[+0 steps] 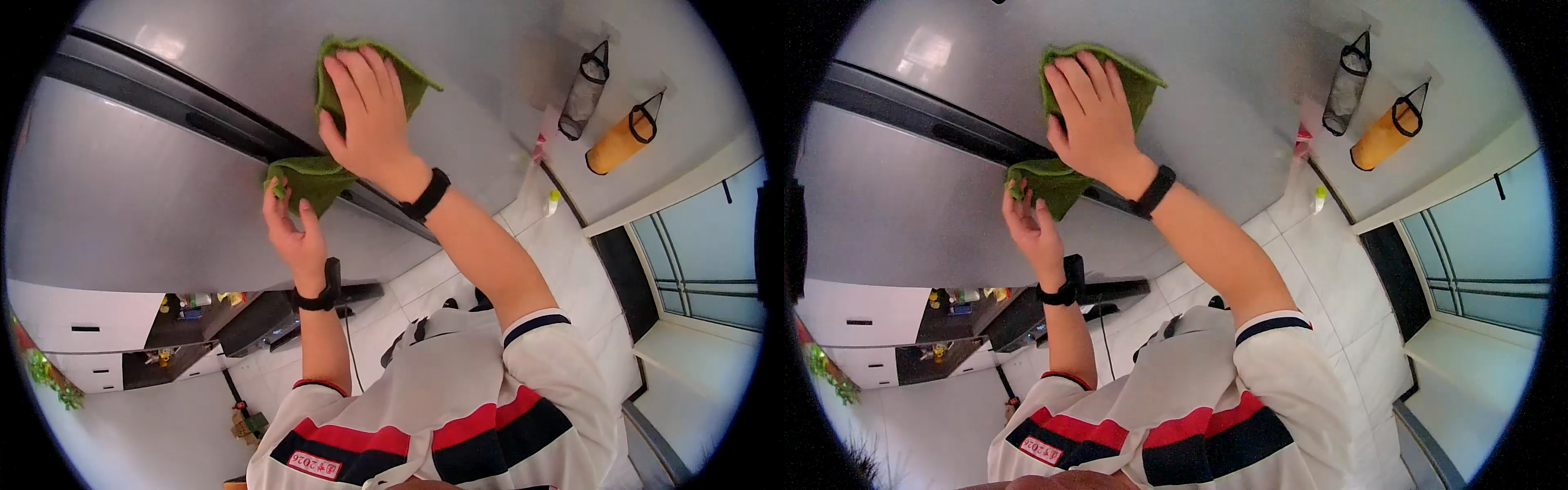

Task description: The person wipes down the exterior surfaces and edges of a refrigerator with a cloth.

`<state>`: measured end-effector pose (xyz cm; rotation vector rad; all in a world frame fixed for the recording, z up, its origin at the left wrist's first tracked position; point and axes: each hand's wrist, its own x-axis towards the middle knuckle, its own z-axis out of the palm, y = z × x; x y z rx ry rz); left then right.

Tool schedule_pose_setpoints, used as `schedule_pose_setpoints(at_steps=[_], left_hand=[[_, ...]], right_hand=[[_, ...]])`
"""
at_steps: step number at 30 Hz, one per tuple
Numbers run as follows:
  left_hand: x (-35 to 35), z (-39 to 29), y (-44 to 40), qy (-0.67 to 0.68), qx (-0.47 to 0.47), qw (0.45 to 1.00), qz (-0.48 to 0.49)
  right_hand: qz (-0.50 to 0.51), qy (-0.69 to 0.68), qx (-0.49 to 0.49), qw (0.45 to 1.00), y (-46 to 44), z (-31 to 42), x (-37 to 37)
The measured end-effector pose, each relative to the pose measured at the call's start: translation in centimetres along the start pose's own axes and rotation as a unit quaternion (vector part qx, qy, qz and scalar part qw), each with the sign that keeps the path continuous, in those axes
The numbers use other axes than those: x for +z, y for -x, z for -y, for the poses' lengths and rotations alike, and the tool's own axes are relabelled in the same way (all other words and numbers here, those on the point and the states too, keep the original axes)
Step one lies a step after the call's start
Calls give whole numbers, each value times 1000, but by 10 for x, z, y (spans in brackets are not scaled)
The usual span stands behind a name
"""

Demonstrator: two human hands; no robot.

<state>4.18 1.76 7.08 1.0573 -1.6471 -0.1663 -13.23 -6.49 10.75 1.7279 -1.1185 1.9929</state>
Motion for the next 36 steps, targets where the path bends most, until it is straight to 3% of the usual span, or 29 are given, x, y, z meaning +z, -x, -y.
schedule_pose_setpoints(at_steps=[3, 12, 15, 21, 29, 36], left_hand=[[3, -4, 0, -5, -6, 1000, -10], [10, 1, 2, 27, -47, 997, -50], [14, -3, 2, 30, -33, 998, -52], [10, 0, 5, 38, -59, 997, -34], [-21, 2, 7, 23, -34, 995, -88], [-35, 12, 2, 35, -19, 996, -76]], right_hand=[[27, 2, 0, 1000, 14, -3, -5], [-27, 5, 19, 999, -21, 4, -5], [50, -5, -18, 999, 10, 4, -5], [65, -17, -13, 998, 8, 2, -11], [-78, -18, 57, 995, -37, 28, -2], [34, -33, -23, 999, 11, 36, 18]])
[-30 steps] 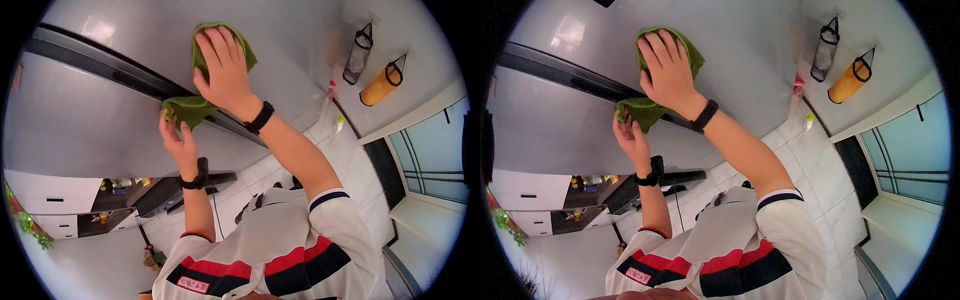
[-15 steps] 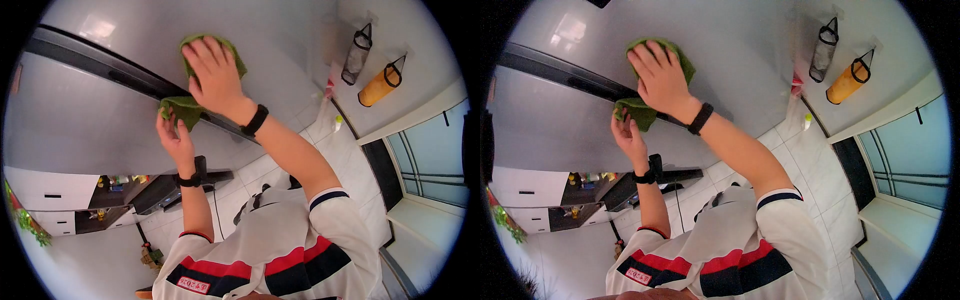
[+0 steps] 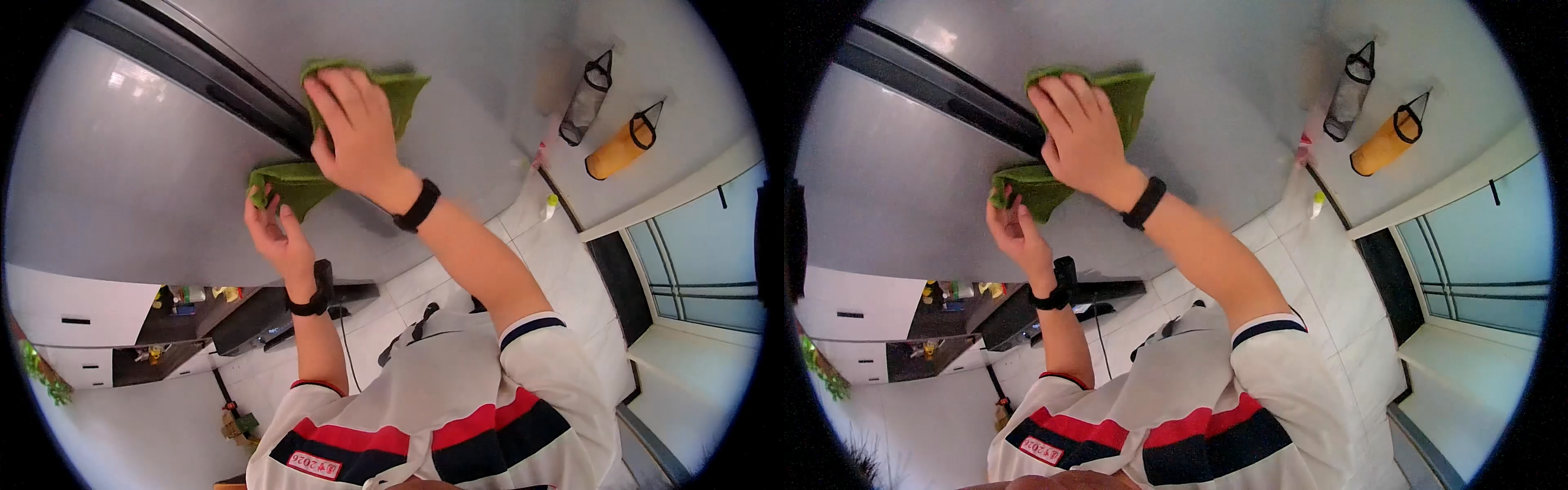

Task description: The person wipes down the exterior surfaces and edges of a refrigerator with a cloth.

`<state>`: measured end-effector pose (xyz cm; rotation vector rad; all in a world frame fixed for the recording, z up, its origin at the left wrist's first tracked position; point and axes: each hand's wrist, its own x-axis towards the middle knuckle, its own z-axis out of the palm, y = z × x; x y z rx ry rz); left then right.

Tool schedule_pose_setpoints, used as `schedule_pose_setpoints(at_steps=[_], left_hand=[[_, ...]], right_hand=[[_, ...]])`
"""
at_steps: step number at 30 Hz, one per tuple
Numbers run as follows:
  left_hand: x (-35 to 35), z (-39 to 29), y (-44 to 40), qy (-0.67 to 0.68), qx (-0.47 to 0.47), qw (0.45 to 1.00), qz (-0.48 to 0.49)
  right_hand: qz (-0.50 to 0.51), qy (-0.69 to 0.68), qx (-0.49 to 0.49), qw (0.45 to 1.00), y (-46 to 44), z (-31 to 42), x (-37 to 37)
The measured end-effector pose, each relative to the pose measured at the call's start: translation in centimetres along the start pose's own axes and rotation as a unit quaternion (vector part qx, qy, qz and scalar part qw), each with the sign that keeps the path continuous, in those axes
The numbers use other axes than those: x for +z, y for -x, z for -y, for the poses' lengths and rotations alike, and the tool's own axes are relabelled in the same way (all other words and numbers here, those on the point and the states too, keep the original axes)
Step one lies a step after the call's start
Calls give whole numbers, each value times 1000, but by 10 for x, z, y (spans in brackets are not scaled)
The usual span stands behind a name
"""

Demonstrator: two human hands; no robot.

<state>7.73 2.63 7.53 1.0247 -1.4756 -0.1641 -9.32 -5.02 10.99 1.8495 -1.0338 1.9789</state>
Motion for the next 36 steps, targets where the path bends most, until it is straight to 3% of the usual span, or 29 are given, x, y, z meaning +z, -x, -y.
schedule_pose_setpoints(at_steps=[3, 10, 11, 14, 15, 22, 36], left_hand=[[-2, 3, -1, 15, -5, 1000, 2], [-8, -1, -2, -6, -9, 1000, 27], [-8, -2, -3, -9, -16, 999, 30], [-8, 1, -4, 7, 12, 999, 29], [-8, 2, -4, 10, 5, 999, 31], [-3, 0, -7, 29, 18, 999, 34], [-9, 10, -5, 58, 15, 997, 56]], right_hand=[[26, 36, -21, 999, 16, -4, -1], [-97, 86, -17, 991, -36, -26, -13], [-9, 64, 22, 998, -43, -20, -26], [39, 104, 10, 994, -51, -15, -24], [-70, 71, -16, 995, -53, -5, -8], [15, 42, -59, 997, -16, 8, -2], [1, 153, -55, 987, -12, -9, 29]])
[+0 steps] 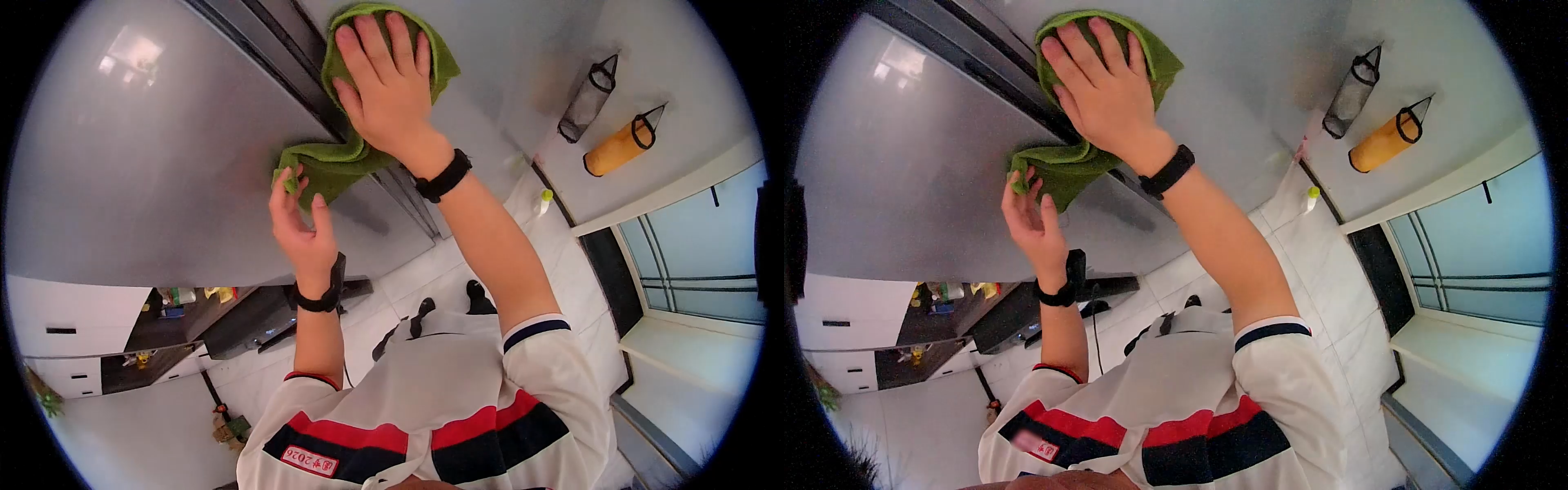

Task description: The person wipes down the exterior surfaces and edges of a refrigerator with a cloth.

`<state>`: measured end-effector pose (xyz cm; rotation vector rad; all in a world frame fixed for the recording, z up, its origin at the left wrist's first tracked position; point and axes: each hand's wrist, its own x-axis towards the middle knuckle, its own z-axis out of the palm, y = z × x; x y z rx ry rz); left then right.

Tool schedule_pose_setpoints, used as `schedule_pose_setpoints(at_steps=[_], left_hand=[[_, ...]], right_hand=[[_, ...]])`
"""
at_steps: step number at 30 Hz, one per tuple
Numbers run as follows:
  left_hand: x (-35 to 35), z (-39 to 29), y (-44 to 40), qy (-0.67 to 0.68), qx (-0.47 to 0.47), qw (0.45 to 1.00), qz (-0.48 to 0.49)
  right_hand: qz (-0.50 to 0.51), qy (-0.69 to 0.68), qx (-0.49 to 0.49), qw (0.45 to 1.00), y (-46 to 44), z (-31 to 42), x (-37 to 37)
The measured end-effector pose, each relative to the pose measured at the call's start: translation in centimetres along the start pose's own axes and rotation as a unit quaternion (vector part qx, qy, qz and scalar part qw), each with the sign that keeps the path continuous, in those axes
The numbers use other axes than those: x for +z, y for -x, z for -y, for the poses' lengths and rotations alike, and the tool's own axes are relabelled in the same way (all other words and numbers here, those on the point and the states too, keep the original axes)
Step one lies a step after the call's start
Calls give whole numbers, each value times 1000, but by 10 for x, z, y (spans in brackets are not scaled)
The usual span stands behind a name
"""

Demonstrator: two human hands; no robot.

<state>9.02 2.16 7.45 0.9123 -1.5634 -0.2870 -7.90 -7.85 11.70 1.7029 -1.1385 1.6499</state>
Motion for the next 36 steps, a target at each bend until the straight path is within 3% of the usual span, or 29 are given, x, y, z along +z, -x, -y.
schedule_pose_setpoints(at_steps=[8, 11, 18, 19, 23, 28, 31, 36], left_hand=[[8, 24, 23, -22, -15, 999, 36], [4, 35, 34, -50, -30, 993, 100], [10, 47, 47, -75, -11, 989, 130], [11, 49, 50, -84, -12, 989, 124], [7, 58, 62, -96, -30, 985, 141], [-3, 64, 71, -55, -32, 989, 133], [-12, 66, 68, -41, -16, 993, 112], [-21, 61, 61, -40, 1, 994, 101]], right_hand=[[19, 10, 51, 998, 72, -14, 12], [26, 15, 70, 997, 109, -19, 18], [134, 30, 159, 978, 215, -22, 23], [109, 31, 154, 982, 231, -22, 25], [158, 17, 282, 946, 272, -10, 15], [129, -11, 335, 933, 265, 0, 6], [133, 6, 305, 943, 221, 0, 1], [22, -7, 221, 975, 146, -2, 1]])
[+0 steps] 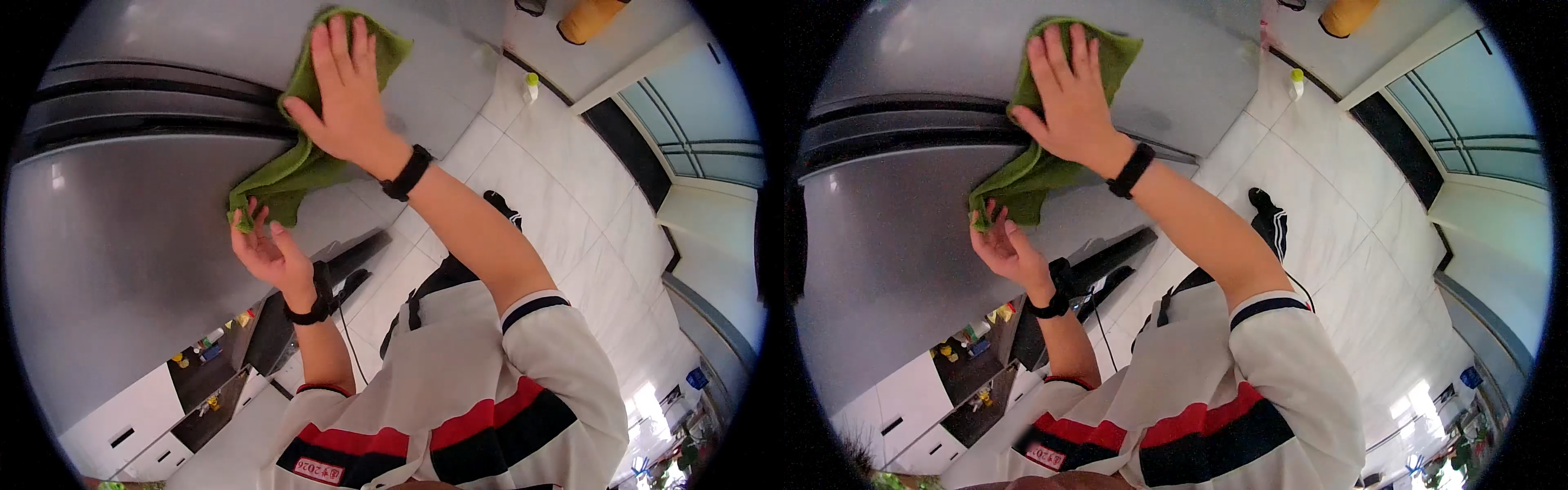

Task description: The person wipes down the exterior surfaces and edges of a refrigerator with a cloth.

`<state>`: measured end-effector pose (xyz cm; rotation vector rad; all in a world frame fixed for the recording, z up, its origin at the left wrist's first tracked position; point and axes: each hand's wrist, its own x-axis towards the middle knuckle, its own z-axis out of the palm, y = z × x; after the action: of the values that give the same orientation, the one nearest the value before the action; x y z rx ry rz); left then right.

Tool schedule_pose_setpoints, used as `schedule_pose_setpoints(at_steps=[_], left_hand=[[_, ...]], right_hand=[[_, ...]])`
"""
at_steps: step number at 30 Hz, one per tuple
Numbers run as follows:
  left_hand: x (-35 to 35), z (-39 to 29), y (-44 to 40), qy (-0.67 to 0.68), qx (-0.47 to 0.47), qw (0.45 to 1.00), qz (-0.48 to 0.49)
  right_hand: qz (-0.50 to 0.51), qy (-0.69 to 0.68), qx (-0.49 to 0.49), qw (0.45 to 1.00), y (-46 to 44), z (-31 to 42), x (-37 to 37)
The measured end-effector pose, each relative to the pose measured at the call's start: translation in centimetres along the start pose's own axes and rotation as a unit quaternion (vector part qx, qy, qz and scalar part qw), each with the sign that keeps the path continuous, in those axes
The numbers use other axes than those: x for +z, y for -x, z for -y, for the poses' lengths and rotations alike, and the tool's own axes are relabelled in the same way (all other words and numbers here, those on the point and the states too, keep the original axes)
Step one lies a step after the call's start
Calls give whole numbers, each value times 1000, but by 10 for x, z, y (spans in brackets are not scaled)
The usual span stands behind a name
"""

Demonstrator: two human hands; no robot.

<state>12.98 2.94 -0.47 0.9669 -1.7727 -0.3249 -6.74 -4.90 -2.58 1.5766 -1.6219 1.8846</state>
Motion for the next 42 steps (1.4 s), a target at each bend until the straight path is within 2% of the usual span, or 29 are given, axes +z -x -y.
schedule_pose_setpoints(at_steps=[6, 9, 15, 21, 27, 31, 34, 37, 42], left_hand=[[5, 7, 2, 7, 3, 1000, 3], [9, 13, 8, 17, -20, 1000, 12], [20, 24, 21, -17, -20, 998, 62], [23, 26, 24, -9, -27, 998, 63], [23, 12, 10, 12, -13, 999, 35], [27, 2, 0, 23, -9, 999, 30], [28, 4, -1, 22, -9, 999, 34], [29, 3, 0, 24, -11, 999, 43], [28, 3, -1, 38, -23, 998, 49]], right_hand=[[9, 1, 23, 1000, 28, -25, 15], [45, 8, 81, 996, 68, -41, 18], [73, -72, 273, 957, 159, -60, 25], [88, -48, 290, 952, 162, -61, 21], [8, -76, 148, 986, 58, -52, 2], [-33, -72, 129, 989, 24, -55, -3], [-20, -92, 190, 977, 47, -62, -2], [35, -62, 266, 961, 91, -61, -3], [118, -46, 304, 944, 130, -62, -9]])
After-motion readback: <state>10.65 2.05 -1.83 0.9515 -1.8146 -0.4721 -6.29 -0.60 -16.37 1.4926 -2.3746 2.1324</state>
